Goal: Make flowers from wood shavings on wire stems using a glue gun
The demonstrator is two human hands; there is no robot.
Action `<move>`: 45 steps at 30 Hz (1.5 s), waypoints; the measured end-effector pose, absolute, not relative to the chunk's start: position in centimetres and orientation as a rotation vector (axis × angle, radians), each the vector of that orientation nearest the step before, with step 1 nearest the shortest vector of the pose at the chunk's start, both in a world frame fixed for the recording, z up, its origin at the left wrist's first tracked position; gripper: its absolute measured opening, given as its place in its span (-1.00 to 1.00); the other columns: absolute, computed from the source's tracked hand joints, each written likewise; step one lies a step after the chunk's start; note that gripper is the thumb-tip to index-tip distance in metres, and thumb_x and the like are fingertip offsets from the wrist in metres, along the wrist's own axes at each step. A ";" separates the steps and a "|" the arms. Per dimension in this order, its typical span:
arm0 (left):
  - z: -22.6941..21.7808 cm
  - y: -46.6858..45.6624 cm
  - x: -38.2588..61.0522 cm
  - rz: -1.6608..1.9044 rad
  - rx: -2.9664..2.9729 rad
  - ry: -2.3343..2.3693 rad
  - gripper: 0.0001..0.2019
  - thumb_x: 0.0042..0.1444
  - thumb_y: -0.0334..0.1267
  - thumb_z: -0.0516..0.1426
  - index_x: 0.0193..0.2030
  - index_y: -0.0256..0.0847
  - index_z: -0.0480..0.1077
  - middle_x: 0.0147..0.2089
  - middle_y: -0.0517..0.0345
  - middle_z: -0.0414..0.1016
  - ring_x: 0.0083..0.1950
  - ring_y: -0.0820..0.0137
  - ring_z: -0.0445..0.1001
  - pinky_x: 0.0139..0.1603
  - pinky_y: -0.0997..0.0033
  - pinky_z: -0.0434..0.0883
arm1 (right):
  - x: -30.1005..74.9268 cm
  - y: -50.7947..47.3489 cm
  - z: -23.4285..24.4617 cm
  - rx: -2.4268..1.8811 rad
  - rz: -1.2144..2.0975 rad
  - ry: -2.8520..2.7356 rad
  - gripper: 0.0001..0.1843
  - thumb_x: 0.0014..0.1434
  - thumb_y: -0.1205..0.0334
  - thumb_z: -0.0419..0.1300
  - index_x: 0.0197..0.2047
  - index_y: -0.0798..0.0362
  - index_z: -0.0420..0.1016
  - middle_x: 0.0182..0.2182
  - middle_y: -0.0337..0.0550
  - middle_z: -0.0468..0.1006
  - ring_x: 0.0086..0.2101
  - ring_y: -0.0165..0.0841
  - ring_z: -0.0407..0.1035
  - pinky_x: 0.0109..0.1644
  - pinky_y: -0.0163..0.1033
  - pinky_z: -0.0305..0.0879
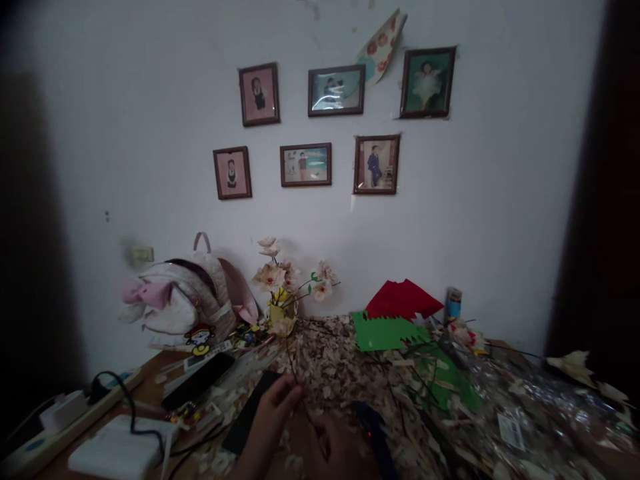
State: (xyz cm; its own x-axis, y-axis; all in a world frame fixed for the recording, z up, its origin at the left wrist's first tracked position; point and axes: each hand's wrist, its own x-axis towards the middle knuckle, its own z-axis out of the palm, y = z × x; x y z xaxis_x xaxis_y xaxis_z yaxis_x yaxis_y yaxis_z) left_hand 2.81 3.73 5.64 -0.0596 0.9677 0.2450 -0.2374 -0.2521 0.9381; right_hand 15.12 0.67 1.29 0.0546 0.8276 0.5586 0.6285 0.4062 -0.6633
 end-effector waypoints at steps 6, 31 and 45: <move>5.2 3.1 3.0 1.326 1.715 1.120 -0.78 -0.07 -0.17 0.15 -0.63 -0.22 0.34 -0.58 0.24 0.28 -0.46 0.40 0.24 -0.41 0.47 0.14 | 15.6 0.9 1.4 -1.322 0.318 -1.574 -0.46 0.09 -0.27 -0.09 -0.47 -0.03 0.47 -0.54 -0.24 0.53 -0.54 -0.38 0.36 -0.42 -0.34 0.22; 1.4 6.1 -1.8 1.082 1.880 1.579 -0.67 -0.13 -0.36 0.08 -0.17 -0.16 0.47 -0.02 -0.11 0.46 0.06 0.01 0.33 0.09 0.03 0.15 | 16.5 0.9 3.0 -1.280 0.760 -1.224 -0.65 -0.03 -0.09 0.06 -0.47 0.04 0.41 -0.53 -0.20 0.53 -0.42 -0.28 0.42 -0.32 -0.32 0.33; 7.5 4.6 -1.0 1.582 1.193 0.952 -0.71 -0.10 -0.04 0.20 -0.32 -0.22 0.47 -0.42 0.18 0.47 -0.37 0.37 0.35 -0.31 0.45 0.27 | 13.9 0.1 2.2 -1.351 0.759 -1.397 -0.76 -0.15 0.03 0.08 -0.59 -0.02 0.45 -0.61 -0.26 0.50 -0.50 -0.29 0.39 -0.39 -0.31 0.27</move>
